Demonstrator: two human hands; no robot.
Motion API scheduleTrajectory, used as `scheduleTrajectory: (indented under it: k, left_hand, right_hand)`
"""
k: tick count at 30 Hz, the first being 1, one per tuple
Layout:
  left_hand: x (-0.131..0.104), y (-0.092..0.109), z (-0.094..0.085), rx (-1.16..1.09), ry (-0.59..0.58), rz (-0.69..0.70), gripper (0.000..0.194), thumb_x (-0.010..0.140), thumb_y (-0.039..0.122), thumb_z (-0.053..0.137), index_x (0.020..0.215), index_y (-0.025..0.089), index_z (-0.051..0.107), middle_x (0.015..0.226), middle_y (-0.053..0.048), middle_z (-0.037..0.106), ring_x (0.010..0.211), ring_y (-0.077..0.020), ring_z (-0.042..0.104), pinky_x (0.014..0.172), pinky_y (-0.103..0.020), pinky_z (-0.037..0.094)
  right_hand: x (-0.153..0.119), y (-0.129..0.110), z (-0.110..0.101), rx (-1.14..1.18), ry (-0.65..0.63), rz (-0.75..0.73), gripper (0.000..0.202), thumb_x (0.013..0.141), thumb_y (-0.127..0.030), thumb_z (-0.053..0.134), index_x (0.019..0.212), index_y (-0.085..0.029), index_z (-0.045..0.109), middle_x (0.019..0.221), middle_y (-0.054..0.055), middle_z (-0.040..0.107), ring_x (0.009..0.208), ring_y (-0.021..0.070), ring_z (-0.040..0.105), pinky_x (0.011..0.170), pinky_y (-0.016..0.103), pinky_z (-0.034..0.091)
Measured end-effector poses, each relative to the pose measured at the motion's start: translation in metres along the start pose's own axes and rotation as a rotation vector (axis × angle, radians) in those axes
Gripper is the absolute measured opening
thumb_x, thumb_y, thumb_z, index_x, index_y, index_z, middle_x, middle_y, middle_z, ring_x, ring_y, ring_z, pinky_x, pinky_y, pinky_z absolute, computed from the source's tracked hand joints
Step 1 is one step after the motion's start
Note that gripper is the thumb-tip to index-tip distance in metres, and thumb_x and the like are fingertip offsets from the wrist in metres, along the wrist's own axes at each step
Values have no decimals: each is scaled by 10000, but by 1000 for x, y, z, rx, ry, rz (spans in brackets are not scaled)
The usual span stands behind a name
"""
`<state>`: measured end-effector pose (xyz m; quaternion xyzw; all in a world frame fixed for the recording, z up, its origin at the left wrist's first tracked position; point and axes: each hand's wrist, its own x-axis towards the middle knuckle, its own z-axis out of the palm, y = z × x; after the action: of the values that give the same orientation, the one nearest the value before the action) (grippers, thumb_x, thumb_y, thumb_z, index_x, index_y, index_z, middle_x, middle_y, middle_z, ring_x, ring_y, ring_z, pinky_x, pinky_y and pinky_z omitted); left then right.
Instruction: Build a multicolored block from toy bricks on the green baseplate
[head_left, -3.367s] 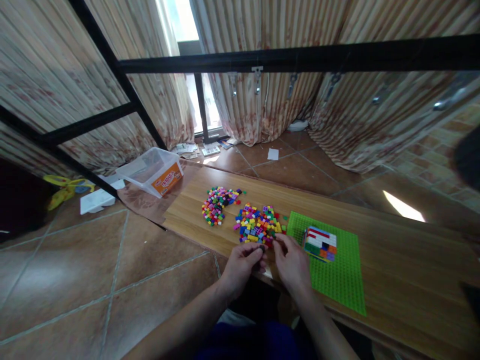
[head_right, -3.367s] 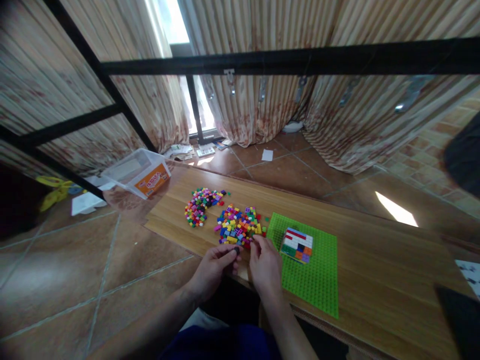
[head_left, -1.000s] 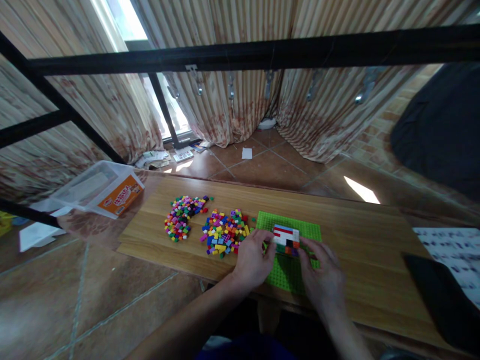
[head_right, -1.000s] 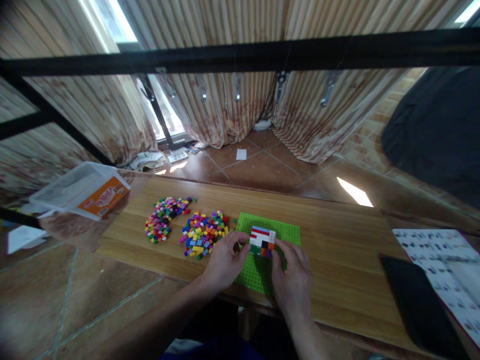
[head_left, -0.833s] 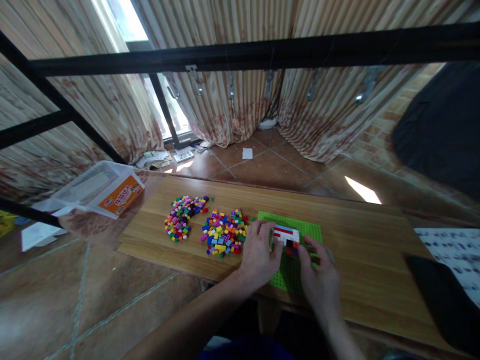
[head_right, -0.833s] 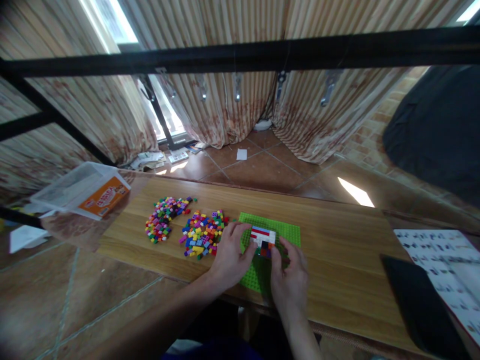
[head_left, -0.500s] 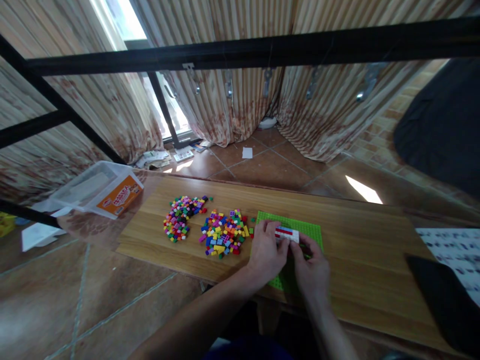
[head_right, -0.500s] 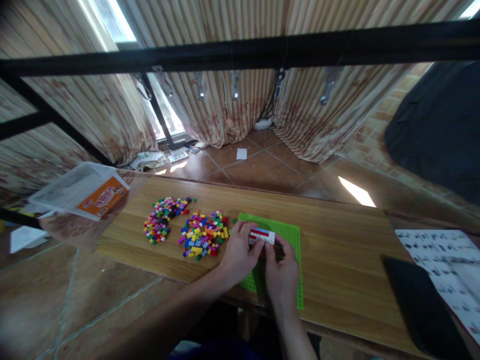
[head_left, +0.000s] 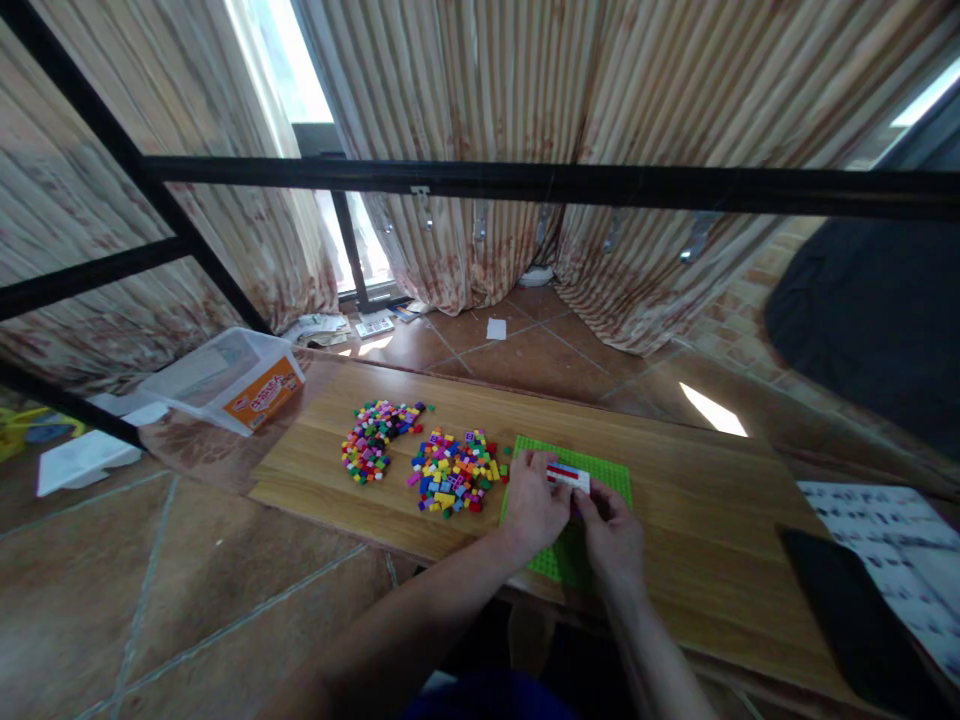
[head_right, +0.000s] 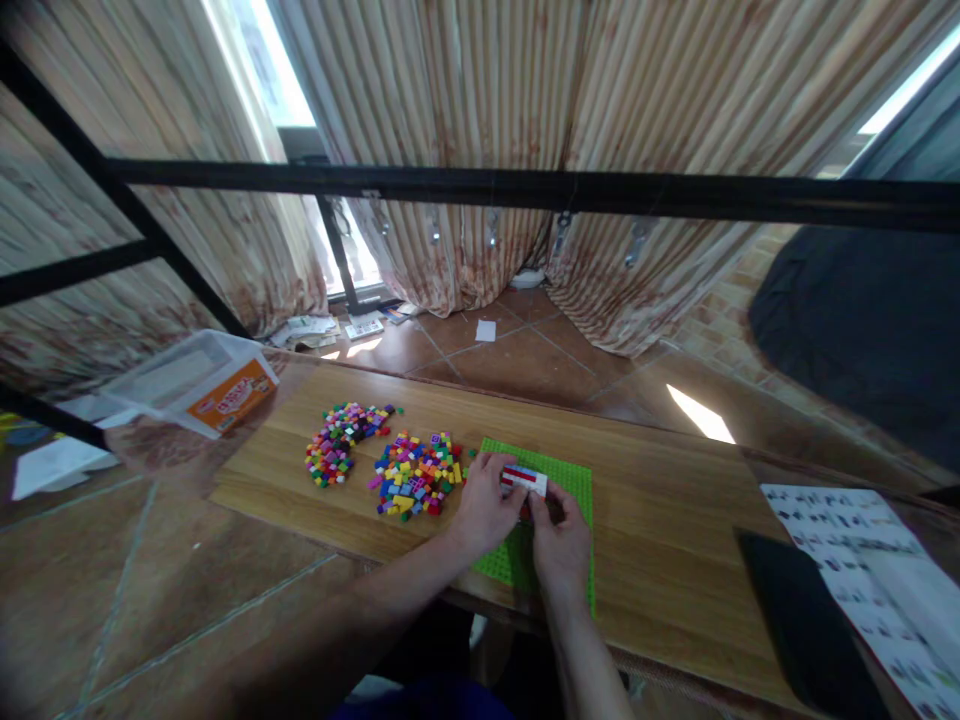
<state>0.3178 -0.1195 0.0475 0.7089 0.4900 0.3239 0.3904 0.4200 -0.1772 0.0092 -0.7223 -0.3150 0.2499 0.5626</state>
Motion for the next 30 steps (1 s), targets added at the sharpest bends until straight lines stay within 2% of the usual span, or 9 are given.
scheduleTrajectory:
  k: [2,4,7,9,13,17,20,23,30]
  left_hand:
    - [-4,1,-7,-7,16,31,355,827,191,568,1177,147,543,1170,-138,542,1128,-266,524,1009,-435,454]
    - [-13,0,-20,-16,49,82,368,879,238,520,1238,157,508,1201,-138,539,1155,-261,520,1020,-441,446]
    - [-33,-9,-49,-17,97,163,360,908,244,482,1264,197,490,1249,-119,530,1199,-239,507,1029,-425,442]
    - [-48,-23,-70,15,138,168,332,905,224,482,1236,208,513,1255,-108,536,1195,-229,515,1035,-424,438]
    - [-73,-62,-110,130,224,95,317,896,234,504,1211,212,535,1246,-101,553,1204,-244,514,1045,-454,429]
    - [-90,-94,-137,237,276,30,415,863,215,532,1277,214,503,1258,-108,534,1202,-258,517,1044,-471,428]
    - [-96,-103,-144,314,251,7,528,804,196,594,1319,220,478,1283,-114,505,1221,-283,495,1055,-496,413]
    - [-93,-106,-145,330,207,9,598,760,163,626,1333,217,462,1316,-112,479,1258,-289,464,1077,-500,391]
    - [-69,-116,-144,235,80,8,593,750,169,656,1308,223,463,1217,-90,569,1137,-255,551,995,-448,462]
  right_hand:
    - [-2,0,-5,7,8,20,528,753,-535,624,1086,-126,667,1037,134,716,914,242,665,819,383,507]
    - [-7,1,-13,4,68,22,561,766,-575,596,1102,-131,665,1063,135,710,907,236,665,745,344,523]
    - [-20,2,-28,9,167,26,589,760,-615,583,1085,-131,674,1056,141,710,815,222,665,615,297,514]
    - [-32,5,-37,-8,184,43,578,741,-627,596,1026,-133,695,1018,136,721,771,219,661,592,295,509]
    - [-63,16,-43,-79,113,34,522,725,-626,611,942,-164,719,978,113,739,877,271,675,725,359,537]
    - [-96,23,-27,-171,-92,-38,443,762,-602,585,918,-215,736,987,86,744,956,286,679,847,408,532]
    - [-113,19,-6,-210,-232,-150,386,788,-578,569,880,-245,740,965,68,747,912,269,697,817,401,557]
    - [-121,10,11,-223,-313,-300,330,842,-514,533,894,-252,728,961,65,741,896,245,701,780,378,573]
    - [-105,-5,35,-314,-379,-500,256,894,-370,478,949,-226,682,963,67,705,891,212,679,777,356,555]
